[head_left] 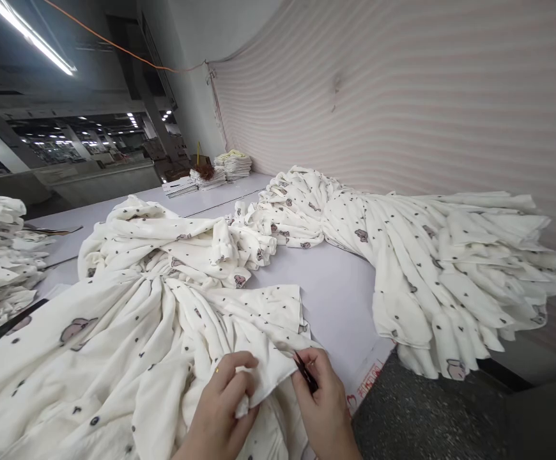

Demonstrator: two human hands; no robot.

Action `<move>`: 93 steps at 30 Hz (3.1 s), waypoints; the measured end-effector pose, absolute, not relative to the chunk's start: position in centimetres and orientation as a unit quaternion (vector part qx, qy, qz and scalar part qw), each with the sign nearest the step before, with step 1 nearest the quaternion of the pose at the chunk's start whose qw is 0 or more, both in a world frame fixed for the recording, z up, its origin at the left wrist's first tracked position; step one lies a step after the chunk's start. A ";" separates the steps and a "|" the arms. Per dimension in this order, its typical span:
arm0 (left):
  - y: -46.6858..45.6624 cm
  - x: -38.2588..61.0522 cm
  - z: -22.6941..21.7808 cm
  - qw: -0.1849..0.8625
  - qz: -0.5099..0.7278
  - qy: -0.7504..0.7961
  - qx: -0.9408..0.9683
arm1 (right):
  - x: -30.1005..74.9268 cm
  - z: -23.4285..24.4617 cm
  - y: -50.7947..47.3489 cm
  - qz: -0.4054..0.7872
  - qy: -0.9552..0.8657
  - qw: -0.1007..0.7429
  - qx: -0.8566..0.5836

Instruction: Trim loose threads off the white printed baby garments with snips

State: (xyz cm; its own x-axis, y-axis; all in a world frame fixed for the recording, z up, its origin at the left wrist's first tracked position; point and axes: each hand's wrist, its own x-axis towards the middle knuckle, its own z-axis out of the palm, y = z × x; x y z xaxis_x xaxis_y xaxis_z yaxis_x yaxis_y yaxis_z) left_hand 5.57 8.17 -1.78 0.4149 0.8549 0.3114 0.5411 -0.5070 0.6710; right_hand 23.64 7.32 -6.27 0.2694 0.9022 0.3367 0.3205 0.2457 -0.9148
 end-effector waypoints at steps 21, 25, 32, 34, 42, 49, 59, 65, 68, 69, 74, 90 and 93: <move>10.1 6.0 0.7 0.514 0.252 0.531 0.625 | 20.3 -7.8 8.3 0.236 -0.633 0.545 -0.497; 10.2 6.5 0.6 0.506 0.244 0.538 0.628 | 20.5 -7.2 8.4 0.282 -0.588 0.548 -0.524; 10.0 6.1 0.3 0.517 0.274 0.597 0.549 | 22.3 -6.2 7.3 0.322 -0.592 0.514 -0.530; 9.9 6.3 0.3 0.522 0.270 0.587 0.557 | 22.3 -6.4 7.2 0.315 -0.593 0.500 -0.546; 9.9 7.1 -0.2 0.484 0.278 0.578 0.595 | 21.4 -6.9 7.7 0.247 -0.612 0.497 -0.563; 10.0 7.2 -0.2 0.480 0.264 0.580 0.603 | 21.7 -6.9 7.4 0.250 -0.610 0.498 -0.563; 9.5 7.2 0.5 0.474 0.263 0.560 0.627 | 23.5 -7.8 7.6 0.385 -0.517 0.511 -0.569; 11.8 3.2 1.7 0.523 0.451 0.541 0.480 | 26.7 -11.9 7.0 0.284 -0.470 0.464 -0.695; 12.7 1.9 2.2 0.565 0.423 0.522 0.479 | 27.1 -12.9 7.1 0.271 -0.464 0.466 -0.703; 12.7 2.2 2.1 0.552 0.373 0.537 0.518 | 27.0 -12.9 7.3 0.273 -0.461 0.470 -0.701; 11.7 8.2 -0.2 0.345 0.132 0.516 0.772 | 26.0 -11.7 8.0 0.316 -0.460 0.508 -0.656; 9.5 8.0 -2.1 0.289 0.212 0.411 0.838 | 27.2 -9.8 6.7 0.267 -0.520 0.526 -0.618; 9.0 7.7 -2.4 0.232 0.218 0.418 0.851 | 26.9 -8.8 6.5 0.291 -0.520 0.542 -0.593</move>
State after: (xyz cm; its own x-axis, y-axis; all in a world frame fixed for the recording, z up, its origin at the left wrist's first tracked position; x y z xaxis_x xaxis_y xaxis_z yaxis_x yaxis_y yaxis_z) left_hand 7.65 9.03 -2.39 0.5549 0.8129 0.1769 0.6100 -0.5422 0.5779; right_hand 26.85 6.52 -8.79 0.2893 0.9320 0.2184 0.3007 0.1282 -0.9451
